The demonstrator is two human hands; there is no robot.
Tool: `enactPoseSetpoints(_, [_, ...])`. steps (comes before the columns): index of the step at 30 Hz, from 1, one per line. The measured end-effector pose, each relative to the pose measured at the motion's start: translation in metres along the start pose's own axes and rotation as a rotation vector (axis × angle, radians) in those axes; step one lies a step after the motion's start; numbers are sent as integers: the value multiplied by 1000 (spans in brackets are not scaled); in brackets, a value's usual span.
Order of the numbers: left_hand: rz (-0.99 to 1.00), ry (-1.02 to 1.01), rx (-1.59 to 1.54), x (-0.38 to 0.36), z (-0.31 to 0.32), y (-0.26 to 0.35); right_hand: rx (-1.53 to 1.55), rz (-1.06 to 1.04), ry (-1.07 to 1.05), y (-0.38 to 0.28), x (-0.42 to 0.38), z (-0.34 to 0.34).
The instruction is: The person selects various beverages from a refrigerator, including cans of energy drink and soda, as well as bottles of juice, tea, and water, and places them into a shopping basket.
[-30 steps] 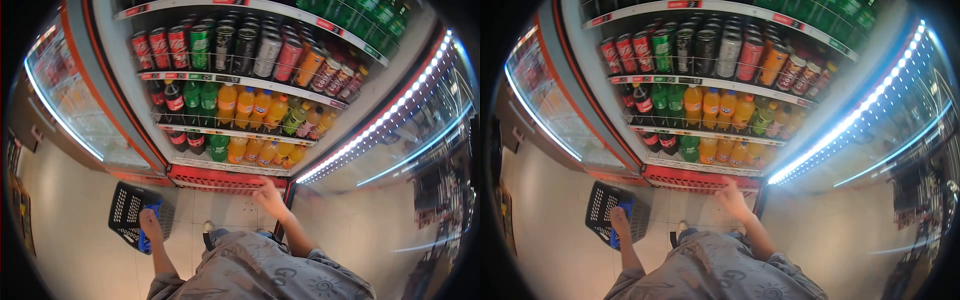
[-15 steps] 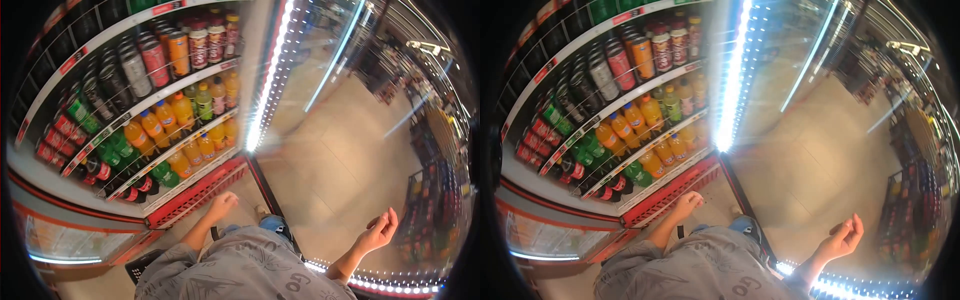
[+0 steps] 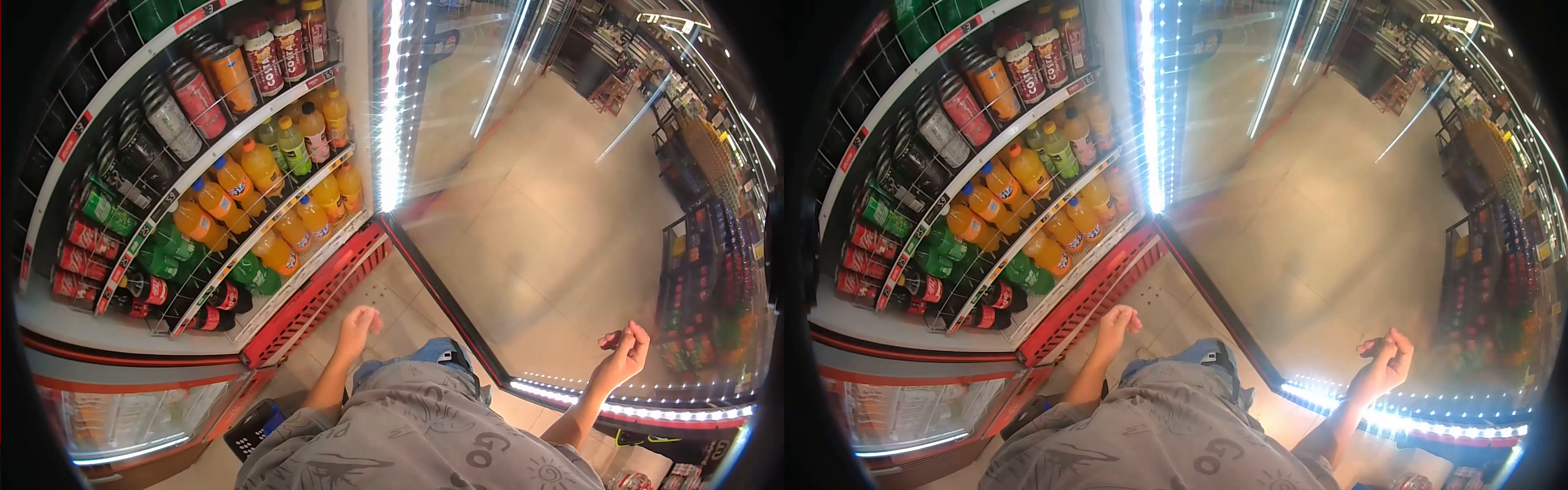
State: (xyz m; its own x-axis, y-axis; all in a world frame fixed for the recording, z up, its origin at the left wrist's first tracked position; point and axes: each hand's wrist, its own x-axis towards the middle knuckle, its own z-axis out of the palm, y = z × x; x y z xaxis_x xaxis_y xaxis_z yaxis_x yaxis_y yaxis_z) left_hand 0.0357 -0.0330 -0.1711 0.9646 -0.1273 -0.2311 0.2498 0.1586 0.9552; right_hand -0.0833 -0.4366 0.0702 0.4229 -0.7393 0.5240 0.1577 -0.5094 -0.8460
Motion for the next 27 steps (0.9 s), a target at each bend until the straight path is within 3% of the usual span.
enactPoseSetpoints(5, [-203, 184, -23, -62, -6, -30, 70, 12, -124, 9, 19, -4])
enactPoseSetpoints(8, [-153, 242, -15, -83, 9, -27, 54, -28, -224, 24, 28, -22])
enactPoseSetpoints(11, [-74, 224, -39, -92, 45, -16, 100, -158, -322, 27, 37, -29])
enactPoseSetpoints(12, [-62, 207, -45, -93, 58, -16, 155, -87, -437, 33, 38, -40])
enactPoseSetpoints(16, [-68, 149, -123, -108, 131, -19, 56, -246, -600, 39, 40, -69])
enactPoseSetpoints(19, [-86, 96, -225, -135, 188, -22, -2, -380, -582, 49, 31, -87])
enactPoseSetpoints(23, [-170, -56, -246, -189, 231, -31, -57, -409, -578, 57, 16, -109])
enactPoseSetpoints(27, [-208, -69, -222, -222, 245, -34, 17, -334, -599, 56, 7, -130])
